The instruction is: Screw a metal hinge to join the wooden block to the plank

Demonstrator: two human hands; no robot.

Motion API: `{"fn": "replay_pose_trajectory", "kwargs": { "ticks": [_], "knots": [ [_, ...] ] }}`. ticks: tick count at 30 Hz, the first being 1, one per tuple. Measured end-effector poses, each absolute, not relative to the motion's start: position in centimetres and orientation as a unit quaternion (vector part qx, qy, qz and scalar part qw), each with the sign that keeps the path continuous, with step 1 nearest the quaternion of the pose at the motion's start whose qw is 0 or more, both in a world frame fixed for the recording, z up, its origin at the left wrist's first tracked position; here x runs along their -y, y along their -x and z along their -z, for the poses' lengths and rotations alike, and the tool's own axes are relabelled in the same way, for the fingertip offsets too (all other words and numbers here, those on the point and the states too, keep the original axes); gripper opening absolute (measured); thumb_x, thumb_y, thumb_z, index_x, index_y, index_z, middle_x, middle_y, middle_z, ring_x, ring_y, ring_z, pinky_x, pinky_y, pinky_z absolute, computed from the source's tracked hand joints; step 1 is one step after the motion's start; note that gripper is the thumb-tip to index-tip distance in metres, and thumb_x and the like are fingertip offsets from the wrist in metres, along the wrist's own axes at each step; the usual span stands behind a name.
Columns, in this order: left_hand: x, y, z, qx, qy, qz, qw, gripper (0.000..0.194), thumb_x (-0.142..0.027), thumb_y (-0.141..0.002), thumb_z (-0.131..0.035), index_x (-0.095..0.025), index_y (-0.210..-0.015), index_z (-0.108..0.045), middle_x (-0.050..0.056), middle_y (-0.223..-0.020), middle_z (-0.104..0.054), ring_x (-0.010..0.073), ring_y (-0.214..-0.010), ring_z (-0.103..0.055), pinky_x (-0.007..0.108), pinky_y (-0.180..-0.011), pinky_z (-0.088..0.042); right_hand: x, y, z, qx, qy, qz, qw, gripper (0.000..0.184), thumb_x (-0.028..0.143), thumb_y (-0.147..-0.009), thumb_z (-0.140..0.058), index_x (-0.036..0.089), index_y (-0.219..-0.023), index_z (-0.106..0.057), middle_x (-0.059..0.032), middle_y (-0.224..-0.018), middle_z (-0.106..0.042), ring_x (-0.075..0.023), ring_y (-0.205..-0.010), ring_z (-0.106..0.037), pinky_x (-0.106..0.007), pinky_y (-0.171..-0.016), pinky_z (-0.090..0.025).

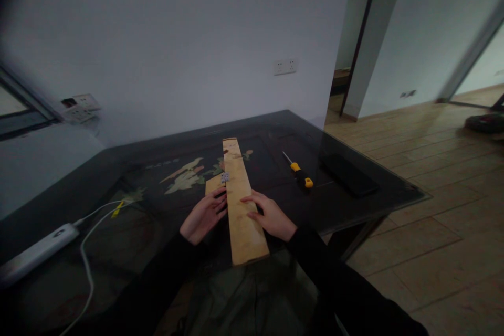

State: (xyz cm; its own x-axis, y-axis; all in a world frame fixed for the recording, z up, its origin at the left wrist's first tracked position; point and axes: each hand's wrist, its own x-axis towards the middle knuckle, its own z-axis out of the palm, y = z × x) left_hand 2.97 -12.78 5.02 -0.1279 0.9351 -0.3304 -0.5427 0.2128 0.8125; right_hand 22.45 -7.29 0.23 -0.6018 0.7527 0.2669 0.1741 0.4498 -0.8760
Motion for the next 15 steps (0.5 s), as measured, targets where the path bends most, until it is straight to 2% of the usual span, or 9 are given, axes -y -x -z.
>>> {"fn": "replay_pose_trajectory", "kwargs": {
  "ticks": [6, 11, 15],
  "knots": [
    [12.4, -1.8, -4.7, -0.461, -0.23, -0.574, 0.637, 0.03, -0.005, -0.068, -0.055, -0.018, -0.095, -0.061, 0.004, -0.092, -0.068, 0.0112, -0.086, -0.064, 0.023, -0.085, -0.047, 6.2, -23.7, -1.4, 0.833, 0.298, -0.344, 0.314, 0.041, 0.027, -0.083, -0.06, 0.018, -0.123, -0.06, -0.0118, -0.137, -0.056, -0.0227, -0.132, -0.047, -0.042, -0.111, -0.035],
    [12.3, -1.0, -4.0, -0.457, -0.247, -0.571, 0.636, 0.027, -0.007, -0.071, -0.056, -0.018, -0.095, -0.061, 0.005, -0.097, -0.068, 0.0128, -0.093, -0.065, 0.027, -0.094, -0.045, 2.1, -27.6, -3.1, 0.819, 0.41, -0.11, 0.386, 0.03, 0.026, -0.088, -0.05, 0.018, -0.114, -0.064, -0.0113, -0.124, -0.062, -0.0242, -0.119, -0.054, -0.044, -0.106, -0.038],
    [12.4, -0.5, -3.3, -0.483, -0.32, -0.552, 0.599, 0.024, -0.012, -0.072, -0.063, -0.019, -0.095, -0.062, 0.004, -0.104, -0.067, 0.0142, -0.101, -0.063, 0.03, -0.1, -0.042, -1.2, -30.1, -2.4, 0.802, 0.521, 0.022, 0.292, 0.042, 0.03, -0.085, -0.054, 0.015, -0.124, -0.059, -0.0174, -0.119, -0.058, -0.0312, -0.109, -0.052, -0.046, -0.094, -0.044]
  ]
}}
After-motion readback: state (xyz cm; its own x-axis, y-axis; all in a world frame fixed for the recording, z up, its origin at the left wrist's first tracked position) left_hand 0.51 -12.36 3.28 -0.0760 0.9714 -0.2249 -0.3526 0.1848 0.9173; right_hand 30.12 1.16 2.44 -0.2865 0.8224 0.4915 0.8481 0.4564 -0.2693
